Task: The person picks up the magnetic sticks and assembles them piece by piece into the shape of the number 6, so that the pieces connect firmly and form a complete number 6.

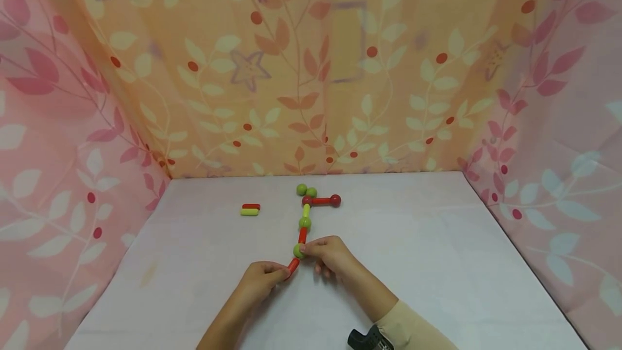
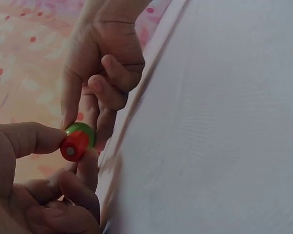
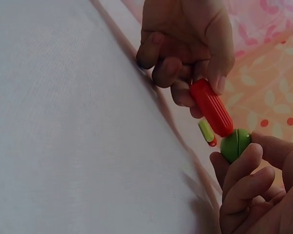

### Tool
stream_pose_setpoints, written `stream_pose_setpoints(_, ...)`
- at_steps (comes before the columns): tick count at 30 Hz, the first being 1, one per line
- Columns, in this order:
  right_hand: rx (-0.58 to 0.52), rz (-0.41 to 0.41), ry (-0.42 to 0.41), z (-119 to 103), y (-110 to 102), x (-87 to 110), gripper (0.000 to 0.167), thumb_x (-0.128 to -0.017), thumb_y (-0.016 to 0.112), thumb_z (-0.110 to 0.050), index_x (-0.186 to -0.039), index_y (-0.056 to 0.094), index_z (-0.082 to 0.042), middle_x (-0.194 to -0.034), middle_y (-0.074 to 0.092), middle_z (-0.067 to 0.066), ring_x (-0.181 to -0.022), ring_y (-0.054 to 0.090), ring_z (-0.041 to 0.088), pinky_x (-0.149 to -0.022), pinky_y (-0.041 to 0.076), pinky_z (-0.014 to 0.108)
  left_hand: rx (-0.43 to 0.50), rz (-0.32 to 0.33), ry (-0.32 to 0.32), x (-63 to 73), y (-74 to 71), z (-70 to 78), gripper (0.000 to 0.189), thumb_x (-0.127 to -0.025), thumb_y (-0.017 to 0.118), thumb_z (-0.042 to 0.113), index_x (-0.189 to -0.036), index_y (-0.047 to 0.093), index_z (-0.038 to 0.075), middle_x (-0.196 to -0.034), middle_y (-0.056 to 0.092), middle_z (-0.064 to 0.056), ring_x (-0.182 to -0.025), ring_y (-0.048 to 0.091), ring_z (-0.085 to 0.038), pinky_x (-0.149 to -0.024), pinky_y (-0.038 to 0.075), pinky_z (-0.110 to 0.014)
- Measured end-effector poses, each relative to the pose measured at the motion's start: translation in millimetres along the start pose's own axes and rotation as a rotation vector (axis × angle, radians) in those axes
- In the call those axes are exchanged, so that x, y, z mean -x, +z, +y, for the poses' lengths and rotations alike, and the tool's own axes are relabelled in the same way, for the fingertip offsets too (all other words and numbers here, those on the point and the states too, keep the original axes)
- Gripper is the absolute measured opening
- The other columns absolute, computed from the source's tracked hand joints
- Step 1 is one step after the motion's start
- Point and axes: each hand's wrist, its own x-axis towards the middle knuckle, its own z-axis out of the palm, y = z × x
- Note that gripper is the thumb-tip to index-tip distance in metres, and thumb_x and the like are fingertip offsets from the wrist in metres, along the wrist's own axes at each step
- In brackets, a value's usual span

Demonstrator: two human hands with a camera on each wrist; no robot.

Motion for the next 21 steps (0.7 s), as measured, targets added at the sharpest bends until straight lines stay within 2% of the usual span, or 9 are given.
stream_pose_setpoints(4, 0.015, 0.0, 0.002, 0.8, -0.2, 0.2, 0.033, -0.072, 0.073, -0.045, -0.089, 0.073, -0.017, -0.086, 0.068, 0.01, -0.036, 0.042, 0.011, -0.033, 0.029, 0.021, -0.007, -0.002, -0.003, 0.3, 2.6, 0.9, 0.028, -0.076, 0.071, 0.036, -0.089, 0.071, 0.012, -0.078, 0.059, -0.001, -0.067, 0.047, -0.017, -0.053, 0.037, -0.028)
stream_pose_setpoints(15, -0.004, 0.003, 0.015, 2.8, 2.0, 0.8, 0.033, -0.072, 0.074, -0.043, -0.089, 0.073, -0.015, -0.087, 0.068, 0.01, -0.036, 0.042, 0.01, -0.032, 0.03, 0.021, 0.0, -0.025, 0.026, 0.2, 2.2, -1.0, 0.026, -0.076, 0.071, 0.035, -0.088, 0.071, 0.011, -0.074, 0.06, -0.002, -0.059, 0.047, -0.015, -0.048, 0.036, -0.026)
stream_pose_setpoints(21, 0.004, -0.003, 0.026, 2.6, 1.3, -0.2, 0.034, -0.071, 0.073, -0.044, -0.09, 0.072, -0.016, -0.087, 0.068, 0.007, -0.038, 0.043, 0.011, -0.033, 0.03, 0.021, -0.011, -0.057, 0.034, -0.8, 2.0, 0.1, 0.027, -0.076, 0.072, 0.037, -0.088, 0.071, 0.012, -0.075, 0.06, -0.002, -0.061, 0.046, -0.016, -0.049, 0.036, -0.027)
